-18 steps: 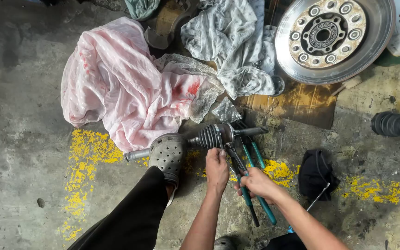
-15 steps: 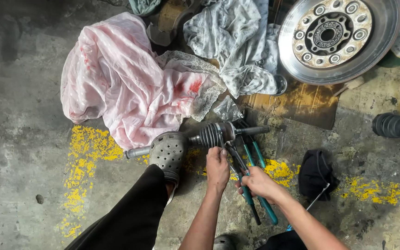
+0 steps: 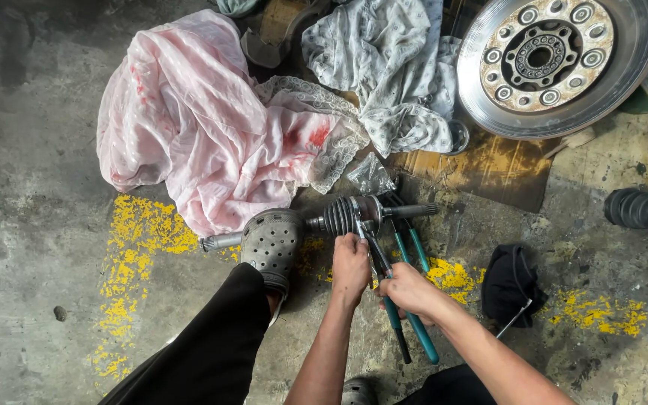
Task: Replacing or repairing a rubber boot on a constant velocity (CV) joint of a car axle.
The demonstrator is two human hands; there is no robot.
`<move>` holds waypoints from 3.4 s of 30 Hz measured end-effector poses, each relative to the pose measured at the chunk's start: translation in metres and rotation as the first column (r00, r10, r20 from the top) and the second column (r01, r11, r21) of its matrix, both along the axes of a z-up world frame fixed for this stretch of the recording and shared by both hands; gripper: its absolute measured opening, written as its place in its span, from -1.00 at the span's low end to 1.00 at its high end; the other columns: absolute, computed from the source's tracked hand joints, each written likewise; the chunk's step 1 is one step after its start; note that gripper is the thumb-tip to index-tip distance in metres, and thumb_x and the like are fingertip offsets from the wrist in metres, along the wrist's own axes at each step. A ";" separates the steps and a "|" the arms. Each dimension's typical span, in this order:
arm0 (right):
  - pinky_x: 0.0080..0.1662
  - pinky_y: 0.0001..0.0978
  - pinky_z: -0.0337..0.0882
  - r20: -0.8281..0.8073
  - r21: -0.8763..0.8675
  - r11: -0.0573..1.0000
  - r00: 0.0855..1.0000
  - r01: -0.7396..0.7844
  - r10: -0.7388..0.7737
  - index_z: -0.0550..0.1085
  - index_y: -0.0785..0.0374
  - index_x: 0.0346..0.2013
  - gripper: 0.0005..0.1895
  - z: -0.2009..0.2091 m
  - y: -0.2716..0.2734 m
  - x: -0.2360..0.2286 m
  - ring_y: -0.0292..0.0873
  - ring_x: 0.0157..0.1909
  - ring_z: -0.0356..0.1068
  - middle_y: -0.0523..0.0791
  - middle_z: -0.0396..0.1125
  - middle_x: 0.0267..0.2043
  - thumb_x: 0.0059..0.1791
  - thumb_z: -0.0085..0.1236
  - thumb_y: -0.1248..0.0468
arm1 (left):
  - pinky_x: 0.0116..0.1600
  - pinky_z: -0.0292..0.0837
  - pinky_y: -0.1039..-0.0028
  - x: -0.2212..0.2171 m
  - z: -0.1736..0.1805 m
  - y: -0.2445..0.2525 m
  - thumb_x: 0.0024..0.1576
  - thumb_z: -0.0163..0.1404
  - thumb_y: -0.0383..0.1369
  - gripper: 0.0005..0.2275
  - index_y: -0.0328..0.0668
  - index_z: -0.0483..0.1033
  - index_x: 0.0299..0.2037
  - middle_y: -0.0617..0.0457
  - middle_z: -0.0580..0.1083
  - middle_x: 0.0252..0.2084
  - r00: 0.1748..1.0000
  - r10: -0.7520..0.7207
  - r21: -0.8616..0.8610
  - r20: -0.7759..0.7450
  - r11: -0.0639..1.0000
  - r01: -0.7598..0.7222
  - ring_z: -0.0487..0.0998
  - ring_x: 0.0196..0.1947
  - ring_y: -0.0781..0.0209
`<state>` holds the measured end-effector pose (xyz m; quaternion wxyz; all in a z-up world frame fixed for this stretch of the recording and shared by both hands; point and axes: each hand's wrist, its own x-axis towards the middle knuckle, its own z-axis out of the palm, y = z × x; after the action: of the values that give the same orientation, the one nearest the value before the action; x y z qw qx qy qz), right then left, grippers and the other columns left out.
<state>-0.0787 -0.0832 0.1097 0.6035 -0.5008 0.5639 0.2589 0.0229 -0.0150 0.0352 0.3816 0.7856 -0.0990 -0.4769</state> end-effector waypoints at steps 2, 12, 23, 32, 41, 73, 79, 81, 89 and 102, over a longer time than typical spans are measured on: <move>-0.51 -0.18 0.30 -0.008 -0.023 0.999 1.000 -0.024 0.024 0.43 0.56 -0.36 -0.82 -0.008 0.004 0.001 -0.12 -0.50 0.41 0.04 0.39 -0.50 -0.06 0.00 0.39 | -0.03 0.33 0.20 -0.003 -0.012 0.000 0.25 -0.08 -0.30 -0.78 -0.36 0.43 -0.29 -0.14 0.35 -0.10 1.000 0.007 -0.013 0.005 1.000 -0.007 0.45 -0.16 -0.05; -0.30 -0.07 0.42 -0.140 -0.193 0.970 0.982 -0.150 0.124 0.42 0.50 -0.22 -0.77 -0.030 0.030 0.003 -0.02 -0.38 0.45 0.09 0.41 -0.39 -0.07 0.04 0.35 | -0.46 0.25 0.23 0.010 -0.011 -0.004 0.12 0.00 -0.37 -0.74 -0.50 0.50 -0.50 -0.05 0.35 -0.67 0.977 0.085 -0.066 -0.193 0.993 -0.099 0.28 -0.63 0.27; -0.26 -0.14 0.47 -0.070 -0.131 0.985 0.992 -0.116 0.108 0.30 0.51 0.03 -0.67 -0.023 0.027 0.013 -0.07 -0.34 0.42 0.09 0.39 -0.25 0.00 -0.05 0.40 | -0.34 0.49 0.30 0.011 0.006 -0.010 0.10 0.01 -0.33 -0.74 -0.47 0.62 -0.37 -0.16 0.53 -0.56 0.993 -0.020 0.084 -0.115 0.996 0.030 0.53 -0.55 0.18; -0.42 -0.31 0.37 0.128 0.051 0.959 0.950 0.280 -0.284 0.33 0.34 0.10 -0.60 -0.006 0.042 -0.005 -0.16 -0.44 0.33 0.00 0.34 -0.36 -0.05 -0.17 0.42 | -0.21 0.58 0.28 0.006 0.028 -0.013 0.07 0.04 -0.31 -0.74 -0.45 0.64 -0.32 -0.22 0.58 -0.48 0.990 0.066 0.106 -0.123 0.993 -0.053 0.64 -0.46 0.05; -0.44 -0.24 0.42 -0.022 0.000 0.962 0.961 0.274 -0.274 0.40 0.42 -0.04 -0.70 0.005 0.069 -0.036 -0.11 -0.36 0.49 0.00 0.38 -0.34 -0.03 -0.06 0.34 | 0.17 0.36 0.20 -0.020 0.018 -0.010 0.02 0.08 -0.34 -0.80 -0.39 0.58 -0.46 -0.21 0.40 0.00 0.990 0.137 0.059 0.028 0.989 -0.139 0.45 0.04 -0.12; -0.57 -0.23 0.29 0.002 -0.007 0.959 0.959 0.284 -0.284 0.36 0.45 -0.27 -0.82 0.030 0.055 -0.021 -0.19 -0.58 0.26 -0.09 0.28 -0.53 -0.03 -0.10 0.34 | -0.11 0.47 0.12 -0.003 0.091 -0.002 0.00 0.05 0.08 -0.52 -0.30 0.59 -0.29 -0.21 0.62 -0.26 0.944 0.275 0.213 0.181 0.926 -0.311 0.63 -0.25 -0.11; -0.61 -0.24 0.20 0.047 -0.076 0.991 0.993 0.111 -0.107 0.46 0.41 -0.35 -0.76 -0.001 0.052 -0.043 -0.14 -0.68 0.18 -0.04 0.22 -0.64 -0.03 -0.19 0.35 | -0.13 0.51 0.00 -0.010 0.063 -0.009 0.20 -0.08 -0.09 -0.64 -0.25 0.59 -0.31 -0.28 0.58 -0.32 0.962 -0.095 0.207 0.256 0.977 0.042 0.63 -0.28 -0.30; -0.60 -0.24 0.23 -0.043 0.005 0.954 0.953 0.299 -0.299 0.43 0.43 -0.31 -0.79 0.016 0.051 -0.027 -0.15 -0.67 0.20 -0.03 0.25 -0.60 0.01 -0.13 0.33 | -0.20 0.52 0.00 -0.010 0.062 -0.011 0.24 -0.14 -0.21 -0.69 -0.27 0.59 -0.30 -0.27 0.58 -0.35 0.943 -0.130 0.136 0.307 0.987 0.091 0.63 -0.34 -0.31; -0.46 -0.11 0.48 -0.093 0.115 0.961 0.965 0.253 -0.243 0.50 0.51 -0.24 -0.69 0.038 0.029 -0.019 -0.06 -0.55 0.31 0.07 0.43 -0.41 -0.03 -0.15 0.32 | -0.18 0.50 -0.04 -0.007 0.072 -0.011 0.18 -0.07 -0.25 -0.71 -0.32 0.62 -0.40 -0.36 0.55 -0.38 0.986 0.004 0.110 0.169 0.994 -0.023 0.60 -0.33 -0.38; -0.43 -0.09 0.52 -0.073 0.242 0.958 0.988 0.152 -0.138 0.60 0.53 -0.40 -0.76 0.040 -0.012 -0.017 -0.06 -0.60 0.27 0.09 0.36 -0.55 -0.13 0.00 0.42 | -0.19 0.49 -0.06 -0.009 0.073 -0.023 0.15 -0.03 -0.25 -0.72 -0.30 0.63 -0.44 -0.34 0.54 -0.41 0.986 0.071 0.118 0.148 0.989 -0.089 0.59 -0.35 -0.39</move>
<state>-0.0955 -0.0949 0.1492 0.6626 -0.3717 0.5791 0.2959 0.0138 -0.0375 0.1079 0.3427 0.8434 -0.0647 -0.4087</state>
